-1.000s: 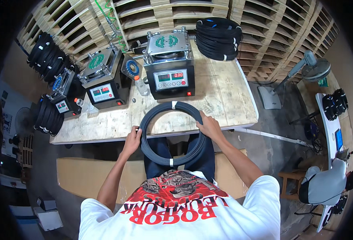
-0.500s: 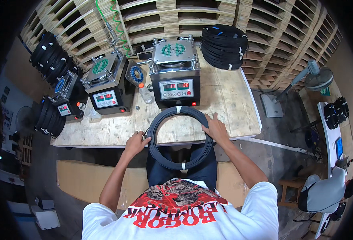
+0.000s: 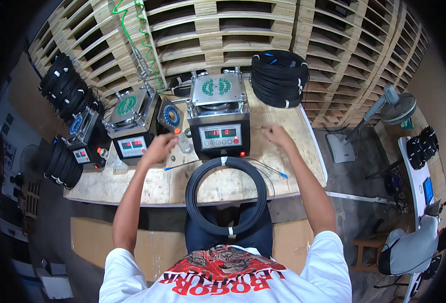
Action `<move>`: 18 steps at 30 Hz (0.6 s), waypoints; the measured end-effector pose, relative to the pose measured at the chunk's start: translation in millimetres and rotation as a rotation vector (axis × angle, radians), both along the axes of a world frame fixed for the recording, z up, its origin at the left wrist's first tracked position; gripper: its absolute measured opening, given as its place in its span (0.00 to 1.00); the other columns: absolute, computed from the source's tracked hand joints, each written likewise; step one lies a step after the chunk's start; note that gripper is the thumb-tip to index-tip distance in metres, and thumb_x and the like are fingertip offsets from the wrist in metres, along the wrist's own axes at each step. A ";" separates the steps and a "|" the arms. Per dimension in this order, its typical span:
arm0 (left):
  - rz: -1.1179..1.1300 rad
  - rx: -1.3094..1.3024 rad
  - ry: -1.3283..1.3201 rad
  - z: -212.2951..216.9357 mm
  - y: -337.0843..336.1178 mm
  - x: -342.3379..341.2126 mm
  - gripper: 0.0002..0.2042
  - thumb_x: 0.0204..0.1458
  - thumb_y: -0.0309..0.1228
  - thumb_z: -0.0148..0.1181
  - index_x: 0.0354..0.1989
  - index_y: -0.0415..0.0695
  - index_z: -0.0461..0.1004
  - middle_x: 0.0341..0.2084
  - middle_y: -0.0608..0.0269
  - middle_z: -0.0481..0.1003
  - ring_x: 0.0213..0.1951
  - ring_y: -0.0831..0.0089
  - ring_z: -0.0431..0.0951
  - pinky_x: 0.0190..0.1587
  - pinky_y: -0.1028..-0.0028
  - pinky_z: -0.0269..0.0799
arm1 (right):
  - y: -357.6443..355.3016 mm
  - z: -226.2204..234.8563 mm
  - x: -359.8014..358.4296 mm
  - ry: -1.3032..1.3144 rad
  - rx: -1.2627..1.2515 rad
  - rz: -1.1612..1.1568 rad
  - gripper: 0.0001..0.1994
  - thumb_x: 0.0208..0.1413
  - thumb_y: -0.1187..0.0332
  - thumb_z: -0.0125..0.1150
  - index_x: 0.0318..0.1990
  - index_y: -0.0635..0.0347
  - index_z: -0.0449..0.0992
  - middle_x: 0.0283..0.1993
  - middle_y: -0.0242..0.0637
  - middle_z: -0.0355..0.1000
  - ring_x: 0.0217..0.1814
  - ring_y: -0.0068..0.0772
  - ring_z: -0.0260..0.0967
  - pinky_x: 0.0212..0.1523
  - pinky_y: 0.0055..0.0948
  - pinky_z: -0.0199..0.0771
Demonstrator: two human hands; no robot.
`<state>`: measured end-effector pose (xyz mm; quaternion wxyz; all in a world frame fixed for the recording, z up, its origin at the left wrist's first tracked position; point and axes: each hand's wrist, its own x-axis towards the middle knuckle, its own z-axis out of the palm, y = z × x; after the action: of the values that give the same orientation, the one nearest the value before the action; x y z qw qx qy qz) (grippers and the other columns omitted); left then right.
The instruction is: Placing cable coils into a machine and securing components.
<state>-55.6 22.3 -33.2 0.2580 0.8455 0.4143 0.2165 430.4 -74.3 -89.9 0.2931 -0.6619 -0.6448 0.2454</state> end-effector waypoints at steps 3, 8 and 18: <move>0.070 -0.115 -0.149 57.2 41.8 20.6 0.19 0.64 0.42 0.54 0.51 0.37 0.77 0.24 0.54 0.79 0.25 0.73 0.79 0.31 0.70 0.75 | 57.4 75.2 -26.8 0.365 -0.004 0.005 0.17 0.64 0.59 0.57 0.50 0.64 0.79 0.27 0.34 0.72 0.21 0.23 0.74 0.19 0.22 0.71; 0.079 -0.302 -0.190 94.9 82.4 86.7 0.24 0.64 0.48 0.53 0.59 0.42 0.72 0.32 0.60 0.80 0.27 0.75 0.79 0.30 0.73 0.74 | 122.0 132.1 -52.2 0.476 -0.103 -0.050 0.19 0.64 0.54 0.58 0.40 0.64 0.79 0.28 0.32 0.72 0.21 0.22 0.72 0.20 0.21 0.72; 0.016 -0.225 -0.174 117.1 73.1 109.5 0.36 0.50 0.56 0.68 0.61 0.44 0.70 0.28 0.57 0.76 0.30 0.73 0.75 0.35 0.72 0.71 | 161.2 140.7 -76.3 0.737 -0.048 -0.134 0.13 0.55 0.66 0.65 0.20 0.56 0.72 0.16 0.26 0.63 0.13 0.19 0.56 0.13 0.25 0.52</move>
<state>53.9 95.4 83.9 0.3844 0.7859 0.4189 0.2431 354.1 86.9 50.9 0.5052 -0.5765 -0.4455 0.4625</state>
